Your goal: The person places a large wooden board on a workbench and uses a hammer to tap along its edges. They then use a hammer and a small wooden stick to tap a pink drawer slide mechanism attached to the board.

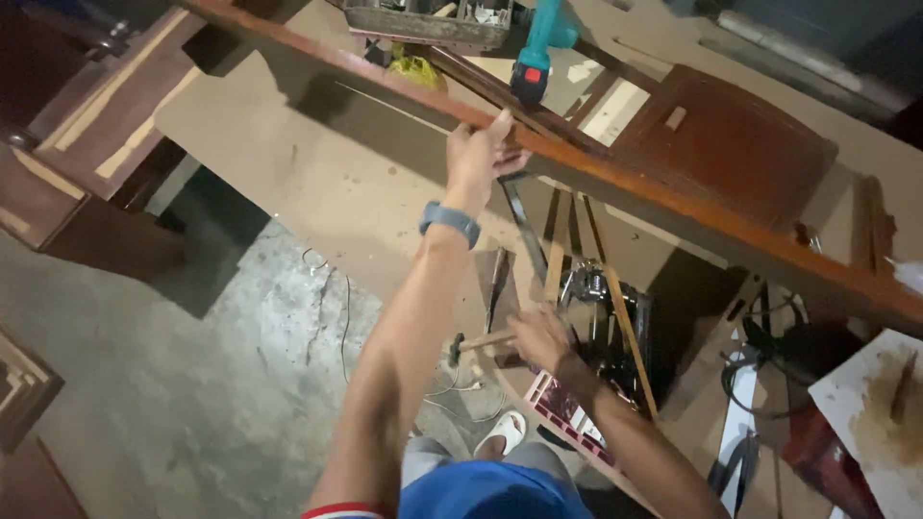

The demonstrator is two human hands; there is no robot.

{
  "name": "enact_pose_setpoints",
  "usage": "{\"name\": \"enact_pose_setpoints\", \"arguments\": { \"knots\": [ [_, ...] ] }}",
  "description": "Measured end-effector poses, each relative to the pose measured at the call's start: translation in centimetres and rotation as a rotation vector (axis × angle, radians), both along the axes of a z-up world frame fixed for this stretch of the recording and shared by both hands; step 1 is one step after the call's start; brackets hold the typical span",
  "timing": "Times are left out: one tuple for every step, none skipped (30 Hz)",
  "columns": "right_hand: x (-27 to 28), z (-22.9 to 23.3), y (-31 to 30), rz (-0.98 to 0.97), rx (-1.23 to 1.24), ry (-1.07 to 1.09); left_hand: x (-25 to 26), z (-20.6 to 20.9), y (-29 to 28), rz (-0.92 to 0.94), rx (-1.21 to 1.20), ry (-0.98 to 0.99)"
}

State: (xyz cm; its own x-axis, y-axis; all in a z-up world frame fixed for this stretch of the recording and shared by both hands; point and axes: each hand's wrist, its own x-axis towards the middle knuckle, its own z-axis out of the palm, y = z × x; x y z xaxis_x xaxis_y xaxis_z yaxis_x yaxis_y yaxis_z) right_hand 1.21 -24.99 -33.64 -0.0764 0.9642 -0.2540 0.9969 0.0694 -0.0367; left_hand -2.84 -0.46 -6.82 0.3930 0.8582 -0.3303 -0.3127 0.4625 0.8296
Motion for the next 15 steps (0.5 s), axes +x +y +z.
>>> {"name": "enact_pose_setpoints", "arguments": {
  "knots": [
    [-0.7, -0.8, -2.8, -0.169, 0.033, 0.171, -0.5, -2.4, 0.1, -0.028, 0.061, -0.067],
    [-1.9, 2.9, -5.1, -0.192, 0.026, 0.171, -2.0, -2.9, -1.1, -0.049, 0.052, -0.067],
    [-3.0, 6.5, -7.2, -0.320, 0.011, 0.299, -3.5, -3.3, -2.2, -0.028, 0.019, -0.040],
    [-4.5, 10.2, -9.4, -0.458, -0.003, 0.429, -4.9, -3.9, -3.4, -0.016, -0.016, -0.010],
    [-5.0, 10.3, -11.6, -0.490, -0.008, 0.430, -6.0, -5.2, -4.3, -0.046, -0.028, -0.007],
    [-6.0, 10.3, -13.8, -0.700, -0.099, 0.622, -7.6, -6.6, -5.3, -0.016, -0.050, -0.051],
    [-7.1, 10.3, -15.9, -0.911, -0.188, 0.813, -9.2, -8.1, -6.1, 0.015, -0.072, -0.094],
    [-7.9, 8.7, -18.3, -0.936, -0.199, 0.823, -10.1, -10.4, -6.6, -0.004, -0.087, -0.079],
    [-8.9, 7.1, -20.7, -0.993, -0.054, 0.885, -11.1, -12.7, -7.2, -0.020, -0.084, -0.083],
    [-10.3, 5.6, -23.1, -1.044, 0.097, 0.939, -12.5, -15.0, -7.7, -0.033, -0.079, -0.089],
    [-12.1, 5.8, -24.4, -1.069, 0.089, 0.944, -13.6, -17.0, -8.9, -0.050, -0.092, -0.076],
    [-13.3, 6.1, -25.0, -1.174, 0.097, 0.920, -14.2, -18.6, -9.6, 0.004, -0.176, -0.072],
    [-14.5, 6.3, -25.6, -1.280, 0.106, 0.895, -14.9, -20.2, -10.2, 0.058, -0.259, -0.066],
    [-16.2, 7.0, -25.4, -1.300, 0.095, 0.889, -15.9, -21.0, -10.7, 0.047, -0.276, -0.059],
    [-17.9, 7.6, -25.2, -1.315, 0.237, 0.970, -16.9, -21.8, -11.2, 0.008, -0.305, -0.028]
  ]
}}
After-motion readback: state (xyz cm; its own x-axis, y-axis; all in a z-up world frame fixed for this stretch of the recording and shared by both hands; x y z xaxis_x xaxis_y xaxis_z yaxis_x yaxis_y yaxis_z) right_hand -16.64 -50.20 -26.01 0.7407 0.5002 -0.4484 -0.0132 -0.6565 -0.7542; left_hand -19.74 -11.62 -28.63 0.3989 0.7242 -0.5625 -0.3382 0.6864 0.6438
